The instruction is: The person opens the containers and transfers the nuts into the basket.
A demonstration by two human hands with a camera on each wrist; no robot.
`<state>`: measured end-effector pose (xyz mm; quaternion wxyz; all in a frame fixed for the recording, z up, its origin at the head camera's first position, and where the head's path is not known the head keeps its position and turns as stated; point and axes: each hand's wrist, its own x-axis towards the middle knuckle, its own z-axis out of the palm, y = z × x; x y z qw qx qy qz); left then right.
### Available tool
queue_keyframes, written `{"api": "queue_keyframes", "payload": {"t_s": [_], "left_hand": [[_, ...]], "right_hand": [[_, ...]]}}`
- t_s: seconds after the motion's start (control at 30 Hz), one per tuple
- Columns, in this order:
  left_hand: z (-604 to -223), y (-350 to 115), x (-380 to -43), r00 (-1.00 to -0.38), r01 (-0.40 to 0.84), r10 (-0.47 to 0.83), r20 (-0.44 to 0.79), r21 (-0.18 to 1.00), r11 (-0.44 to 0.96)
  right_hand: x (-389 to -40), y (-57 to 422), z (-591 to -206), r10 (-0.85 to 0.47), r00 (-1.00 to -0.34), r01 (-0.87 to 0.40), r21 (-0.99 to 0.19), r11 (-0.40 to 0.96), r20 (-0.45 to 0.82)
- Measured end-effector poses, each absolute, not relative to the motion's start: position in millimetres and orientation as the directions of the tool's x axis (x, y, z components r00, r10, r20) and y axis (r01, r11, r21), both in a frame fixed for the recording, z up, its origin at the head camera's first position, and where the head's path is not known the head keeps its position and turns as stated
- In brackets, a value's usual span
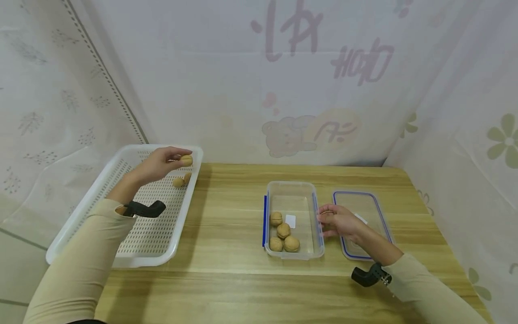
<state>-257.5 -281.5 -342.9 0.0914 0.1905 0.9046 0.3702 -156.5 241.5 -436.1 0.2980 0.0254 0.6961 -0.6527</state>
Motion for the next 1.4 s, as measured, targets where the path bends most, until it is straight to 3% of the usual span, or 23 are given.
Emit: {"api": "queue_keyframes", "payload": {"t_s": [0.27, 0.57, 0.77, 1.4], "left_hand": [[-360, -316, -260, -0.934, 0.174, 0.340, -0.111, 0.690, 0.703], [-380, -336, -265, -0.945, 0.138, 0.295, -0.138, 0.651, 0.747], [-400, -350, -264, -0.938, 0.054, 0.274, -0.212, 0.693, 0.719], [-430, -353, -268, -0.942, -0.033, 0.211, -0.261, 0.698, 0.715]], "right_hand": [[-157, 241, -438, -0.365, -0.820, 0.419, -0.897, 0.141, -0.440], [-157, 243, -439, -0.355, -0.823, 0.422, -0.895, 0.140, -0.444], [-157, 242, -437, -0.367, -0.824, 0.411, -0.901, 0.139, -0.432], [-156, 241, -435, -0.349, -0.823, 0.424, -0.894, 0.145, -0.447]]}}
